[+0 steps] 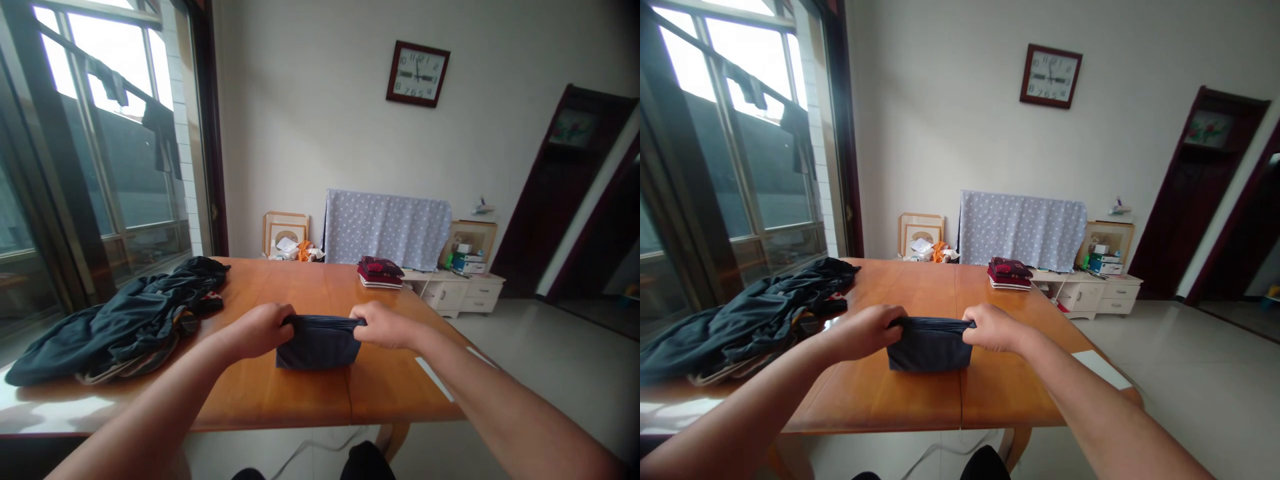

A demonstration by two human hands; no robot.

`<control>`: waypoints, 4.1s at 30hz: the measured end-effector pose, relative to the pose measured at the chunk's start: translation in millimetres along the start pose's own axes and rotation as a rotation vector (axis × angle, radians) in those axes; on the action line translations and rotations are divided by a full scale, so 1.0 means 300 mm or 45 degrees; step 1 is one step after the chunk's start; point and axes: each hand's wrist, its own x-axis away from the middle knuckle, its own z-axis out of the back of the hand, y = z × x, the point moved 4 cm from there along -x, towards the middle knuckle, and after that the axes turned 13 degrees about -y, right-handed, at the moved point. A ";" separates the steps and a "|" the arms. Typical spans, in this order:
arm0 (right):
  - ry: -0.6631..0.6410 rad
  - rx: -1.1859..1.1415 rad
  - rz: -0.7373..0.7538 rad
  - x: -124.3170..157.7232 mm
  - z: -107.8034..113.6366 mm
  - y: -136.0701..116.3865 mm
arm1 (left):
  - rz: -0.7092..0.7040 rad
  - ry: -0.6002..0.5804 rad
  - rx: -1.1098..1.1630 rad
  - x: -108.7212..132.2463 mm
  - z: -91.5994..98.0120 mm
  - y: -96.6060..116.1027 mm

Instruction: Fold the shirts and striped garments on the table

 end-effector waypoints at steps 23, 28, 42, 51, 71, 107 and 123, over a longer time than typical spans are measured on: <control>-0.165 -0.824 -0.235 -0.289 -0.254 0.398 | 0.347 -0.162 0.903 -0.310 -0.332 -0.284; 0.179 -0.812 -0.278 -0.259 -0.256 0.440 | 0.393 0.189 0.750 -0.287 -0.304 -0.310; 0.233 0.100 -0.057 -0.139 -0.343 0.114 | -0.081 0.073 -0.019 -0.188 -0.437 -0.055; -0.030 0.072 -0.184 -0.162 -0.435 0.159 | 0.085 -0.085 -0.141 -0.198 -0.483 -0.084; 0.598 -0.523 -0.253 0.058 -0.428 0.314 | 0.575 0.308 0.400 0.091 -0.390 -0.136; 0.557 0.431 0.168 -0.076 -0.597 -0.332 | 0.164 0.229 0.276 -0.135 -0.441 -0.292; 0.570 0.324 0.299 -0.035 -0.621 -0.317 | 0.142 0.171 0.275 -0.146 -0.438 -0.297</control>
